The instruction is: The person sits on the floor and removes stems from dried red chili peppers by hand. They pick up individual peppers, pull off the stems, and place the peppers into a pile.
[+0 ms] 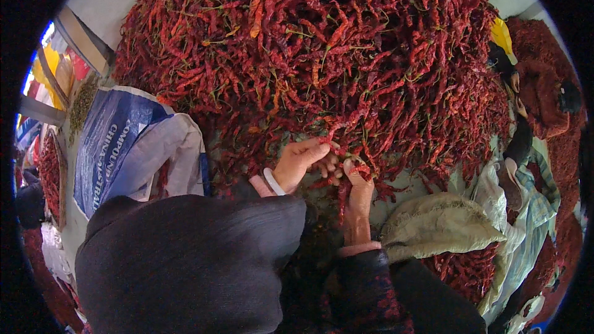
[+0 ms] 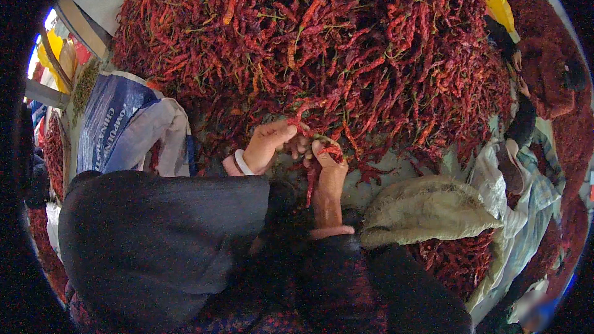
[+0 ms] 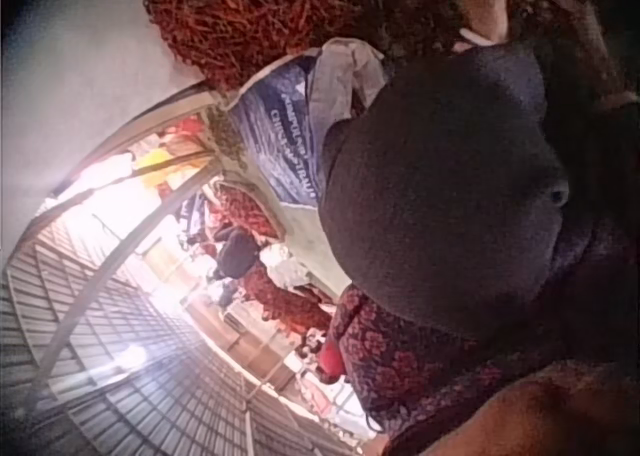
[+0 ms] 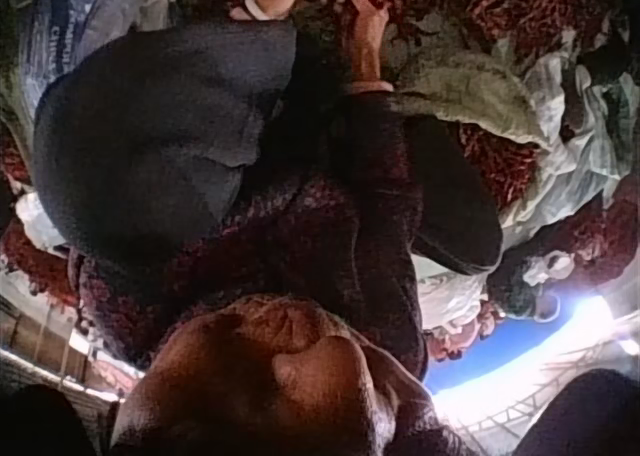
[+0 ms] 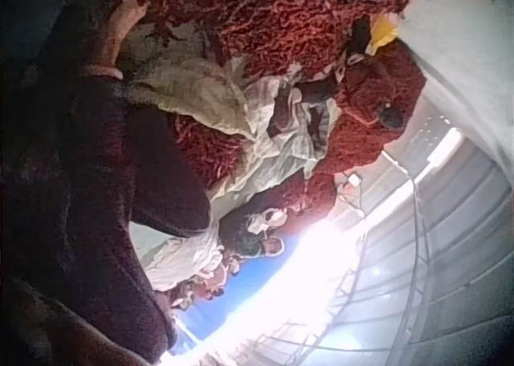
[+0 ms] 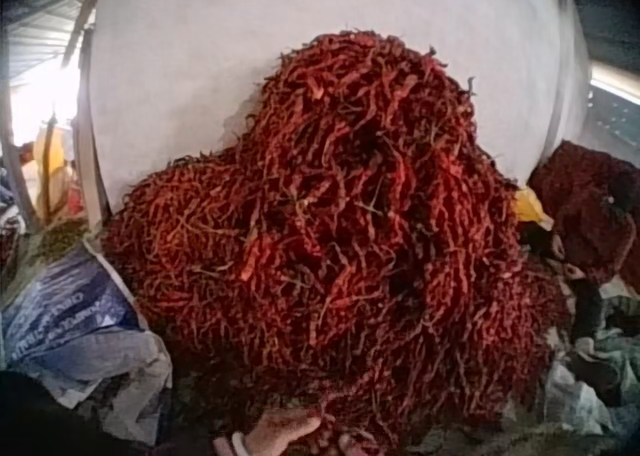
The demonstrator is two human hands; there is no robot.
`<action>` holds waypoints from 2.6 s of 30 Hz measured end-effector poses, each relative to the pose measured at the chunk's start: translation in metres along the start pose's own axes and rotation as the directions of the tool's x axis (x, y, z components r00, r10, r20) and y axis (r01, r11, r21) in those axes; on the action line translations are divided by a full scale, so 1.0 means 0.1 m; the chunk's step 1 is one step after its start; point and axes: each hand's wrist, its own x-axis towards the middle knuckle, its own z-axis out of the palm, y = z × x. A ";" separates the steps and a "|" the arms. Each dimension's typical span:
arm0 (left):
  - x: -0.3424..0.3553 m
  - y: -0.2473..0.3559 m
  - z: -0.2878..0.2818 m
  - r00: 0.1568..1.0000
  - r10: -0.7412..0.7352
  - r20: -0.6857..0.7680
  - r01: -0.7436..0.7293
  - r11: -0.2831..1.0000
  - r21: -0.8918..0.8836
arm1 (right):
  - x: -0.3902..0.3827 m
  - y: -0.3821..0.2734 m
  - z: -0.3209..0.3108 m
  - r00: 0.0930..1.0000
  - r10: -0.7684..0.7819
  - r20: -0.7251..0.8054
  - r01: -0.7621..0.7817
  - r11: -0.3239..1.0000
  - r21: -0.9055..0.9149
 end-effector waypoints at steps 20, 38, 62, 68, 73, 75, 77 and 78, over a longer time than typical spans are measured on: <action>-0.16 -0.33 -0.15 0.994 0.110 -0.027 -0.078 0.842 0.534 | 0.24 0.06 -0.43 1.000 0.011 0.016 -0.014 0.972 0.235; -0.08 -0.08 -0.18 0.991 -0.109 0.077 0.070 0.918 0.390 | 0.13 0.15 -0.37 0.962 0.217 0.164 -0.124 0.887 -0.446; -0.14 -0.15 -0.32 0.978 -0.198 0.058 0.205 0.966 -0.158 | 0.10 0.26 -0.32 0.933 0.263 0.247 -0.161 0.916 -0.367; -0.18 -0.18 -0.40 0.958 -0.246 0.146 0.272 0.941 -0.203 | 0.09 0.31 -0.31 0.894 0.328 0.305 -0.171 0.879 -0.445; -0.15 -0.17 -0.49 0.938 -0.257 0.232 0.238 0.966 0.104 | 0.07 0.39 -0.27 0.847 0.417 0.330 -0.175 0.805 -0.568; -0.13 -0.11 -0.50 0.922 -0.267 0.280 0.213 0.955 0.208 | 0.07 0.44 -0.28 0.840 0.443 0.313 -0.193 0.784 -0.590; -0.09 -0.05 -0.45 0.909 -0.296 0.293 0.226 0.942 0.250 | 0.07 0.46 -0.28 0.852 0.433 0.295 -0.215 0.802 -0.557; -0.10 -0.02 -0.43 0.907 -0.319 0.274 0.255 0.935 0.247 | 0.05 0.44 -0.23 0.854 0.431 0.291 -0.226 0.812 -0.538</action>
